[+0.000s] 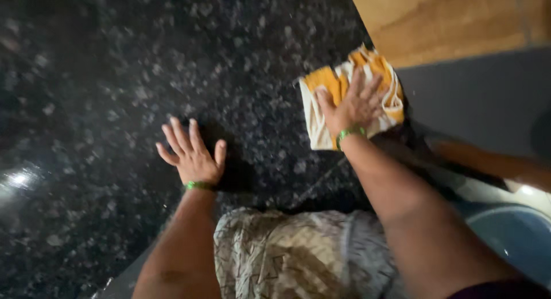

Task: The person wipes a dark tiled floor with a yellow and white cloth, periodically dipping the cloth into a blue basin of water to rinse it. The person moves the basin aside to reach different areas and continues wiping the floor surface.

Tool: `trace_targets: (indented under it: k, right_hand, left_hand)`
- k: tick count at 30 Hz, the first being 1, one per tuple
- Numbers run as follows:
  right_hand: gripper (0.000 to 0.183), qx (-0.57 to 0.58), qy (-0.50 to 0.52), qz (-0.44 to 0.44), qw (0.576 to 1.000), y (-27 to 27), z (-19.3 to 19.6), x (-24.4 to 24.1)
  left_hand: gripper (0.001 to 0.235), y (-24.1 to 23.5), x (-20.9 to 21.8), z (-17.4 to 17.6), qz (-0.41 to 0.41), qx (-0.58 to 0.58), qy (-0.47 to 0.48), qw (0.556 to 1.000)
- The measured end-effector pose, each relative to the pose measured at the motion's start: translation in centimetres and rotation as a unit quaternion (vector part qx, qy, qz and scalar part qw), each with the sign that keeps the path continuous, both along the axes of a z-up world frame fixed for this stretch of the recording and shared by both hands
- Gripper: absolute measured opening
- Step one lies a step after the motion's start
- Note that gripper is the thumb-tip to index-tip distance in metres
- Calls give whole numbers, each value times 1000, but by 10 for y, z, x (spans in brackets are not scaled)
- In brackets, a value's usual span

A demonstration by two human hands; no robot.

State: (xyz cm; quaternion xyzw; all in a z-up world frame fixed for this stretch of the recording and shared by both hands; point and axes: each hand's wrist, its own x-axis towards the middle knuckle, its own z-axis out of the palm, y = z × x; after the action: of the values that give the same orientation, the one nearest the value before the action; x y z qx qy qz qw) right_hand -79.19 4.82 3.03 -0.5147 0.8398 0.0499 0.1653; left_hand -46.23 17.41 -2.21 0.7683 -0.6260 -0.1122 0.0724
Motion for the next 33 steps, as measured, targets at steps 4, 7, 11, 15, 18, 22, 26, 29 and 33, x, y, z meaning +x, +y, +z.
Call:
trace_targets:
  k: [4,7,11,15,18,22,26,29,33]
  right_hand:
    - [108,3,10,27,1000,1,-1,1]
    - [108,5,-6,12,1000,4,2,5]
    - [106,6,32,70,997,30,8,9]
    - [108,72,48,129,988,84,5,42]
    - [112,159,74,145,974,128,1,77]
    - [108,211,-28,257,943,180,23,95]
    - [85,30,-201,364,909,211,43,44]
    - [65,20,-92,399,912,230,61,-39]
    - [61,109,6,329,938,267,104,-142]
  left_hand:
    - [89,-5,-2,16,8,10,35,999]
    - [93,-9,0,22,20,14,36,999]
    - [95,-6,-2,23,24,16,51,998]
    - [98,-11,0,33,31,15,60,998]
    - [101,-12,-5,41,28,24,37,999]
    - [102,-10,-8,46,34,24,70,997]
    - [95,-6,-2,31,57,7,79,995]
    - [88,-15,-7,13,69,-143,-277,948]
    - [86,-19,-59,-4,111,-181,-347,914]
